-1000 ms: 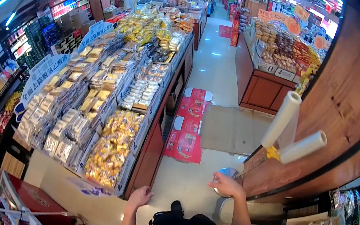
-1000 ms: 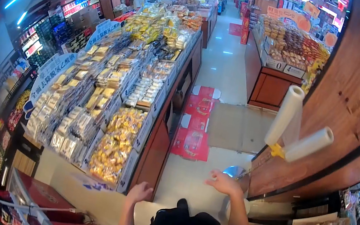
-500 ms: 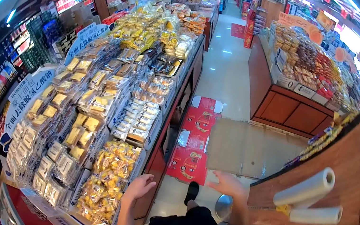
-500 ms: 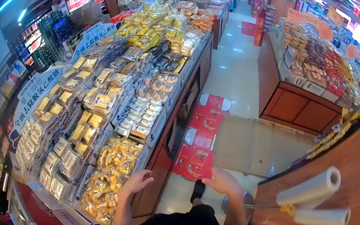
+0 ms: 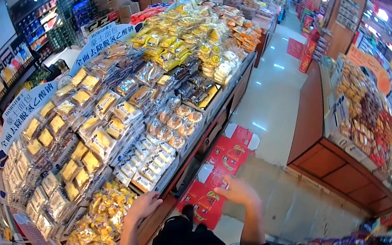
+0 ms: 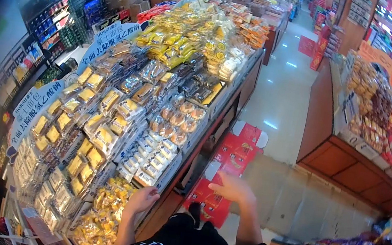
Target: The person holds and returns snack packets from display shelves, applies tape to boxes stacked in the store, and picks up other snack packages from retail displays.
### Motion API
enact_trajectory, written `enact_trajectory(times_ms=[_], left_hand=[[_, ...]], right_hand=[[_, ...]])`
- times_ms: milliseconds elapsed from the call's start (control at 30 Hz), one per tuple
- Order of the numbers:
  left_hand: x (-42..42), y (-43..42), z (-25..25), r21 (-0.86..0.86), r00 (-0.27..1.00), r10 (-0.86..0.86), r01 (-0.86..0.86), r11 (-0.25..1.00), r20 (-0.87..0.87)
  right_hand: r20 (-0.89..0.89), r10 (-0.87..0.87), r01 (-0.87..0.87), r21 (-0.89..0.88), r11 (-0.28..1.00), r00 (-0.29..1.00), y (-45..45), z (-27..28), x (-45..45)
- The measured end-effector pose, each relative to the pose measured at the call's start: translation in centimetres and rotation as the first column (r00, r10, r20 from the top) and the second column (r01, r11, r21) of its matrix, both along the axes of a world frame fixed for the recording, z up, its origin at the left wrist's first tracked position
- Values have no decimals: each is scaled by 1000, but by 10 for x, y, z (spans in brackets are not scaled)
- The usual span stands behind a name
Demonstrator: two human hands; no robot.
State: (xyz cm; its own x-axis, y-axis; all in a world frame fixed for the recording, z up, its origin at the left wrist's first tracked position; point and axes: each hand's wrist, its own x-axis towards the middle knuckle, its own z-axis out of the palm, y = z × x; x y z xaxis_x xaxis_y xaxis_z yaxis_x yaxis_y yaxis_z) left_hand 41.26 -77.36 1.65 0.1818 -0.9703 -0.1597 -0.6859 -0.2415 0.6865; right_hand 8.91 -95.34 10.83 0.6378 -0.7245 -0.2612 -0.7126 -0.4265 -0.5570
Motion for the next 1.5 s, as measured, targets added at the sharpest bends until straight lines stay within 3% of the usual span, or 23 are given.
enact_trajectory(times_ms=[67, 200, 267, 300, 467, 533, 567, 667, 733, 833, 933, 967, 1067, 1167, 1267, 1300, 1333, 1367, 1433, 1500], left_hand=[[6, -27, -6, 10, 1000, -8, 8, 1000, -11], [16, -103, 5, -38, 998, -56, 55, 998, -22], [27, -147, 5, -102, 999, -4, -2, 995, -54], [29, -167, 14, -118, 998, 29, -35, 992, -56], [64, -265, 25, -260, 982, 175, -188, 947, -71], [78, -296, 31, -305, 976, 213, -190, 933, 44], [86, -305, 35, -317, 967, 231, -187, 930, 106], [109, -338, 46, -298, 964, 267, -256, 920, -5], [121, -358, 54, -304, 936, 347, -314, 900, 61], [149, -389, 42, -300, 878, 473, -435, 849, 67], [162, -418, 40, -198, 734, 667, -678, 708, -129], [175, -426, 23, -279, 753, 658, -639, 717, -33], [177, -458, 36, 15, 518, 784, -831, 556, -343], [177, -497, 49, -12, 397, 838, -905, 424, -374], [203, -507, 12, -67, 325, 820, -940, 334, -470], [208, -513, 4, -75, 293, 821, -953, 295, -490], [208, -522, 11, -83, 265, 817, -962, 260, -511], [202, -531, 16, -160, 213, 756, -976, 144, -619], [203, -535, 27, -112, 243, 823, -970, 216, -513], [194, -541, 50, -77, 273, 886, -961, 264, -374]], right_hand=[[-33, 67, -63, 105, 992, 997, -36, 5, 18], [-106, 164, -160, 39, 986, 981, -107, -13, 54], [-182, 208, -204, 43, 978, 961, -146, -5, 77], [-143, 253, -240, 103, 965, 957, -167, -5, 86], [26, 248, -248, 22, 968, 968, -252, 26, 144], [18, 225, -223, -61, 973, 974, -282, 25, 166], [30, 233, -231, -57, 971, 972, -294, 28, 177], [186, 196, -193, -34, 981, 963, -325, 35, 212], [257, 247, -224, -115, 968, 934, -354, 24, 238], [306, 331, -305, -131, 943, 893, -403, 13, 281], [393, 393, -364, -149, 919, 831, -450, -11, 328], [403, 390, -394, -77, 916, 828, -465, -17, 345], [412, 390, -451, 57, 891, 823, -492, -24, 389], [478, 383, -474, 80, 877, 790, -517, -48, 433], [421, 420, -498, 89, 863, 804, -527, -70, 462], [414, 363, -466, 180, 866, 835, -526, -53, 461], [436, 336, -437, 154, 886, 835, -526, -59, 466], [456, 307, -404, 131, 905, 835, -525, -69, 469], [542, 266, -342, 41, 939, 797, -521, -76, 468], [639, 139, -349, 214, 912, 756, -518, -75, 468]])
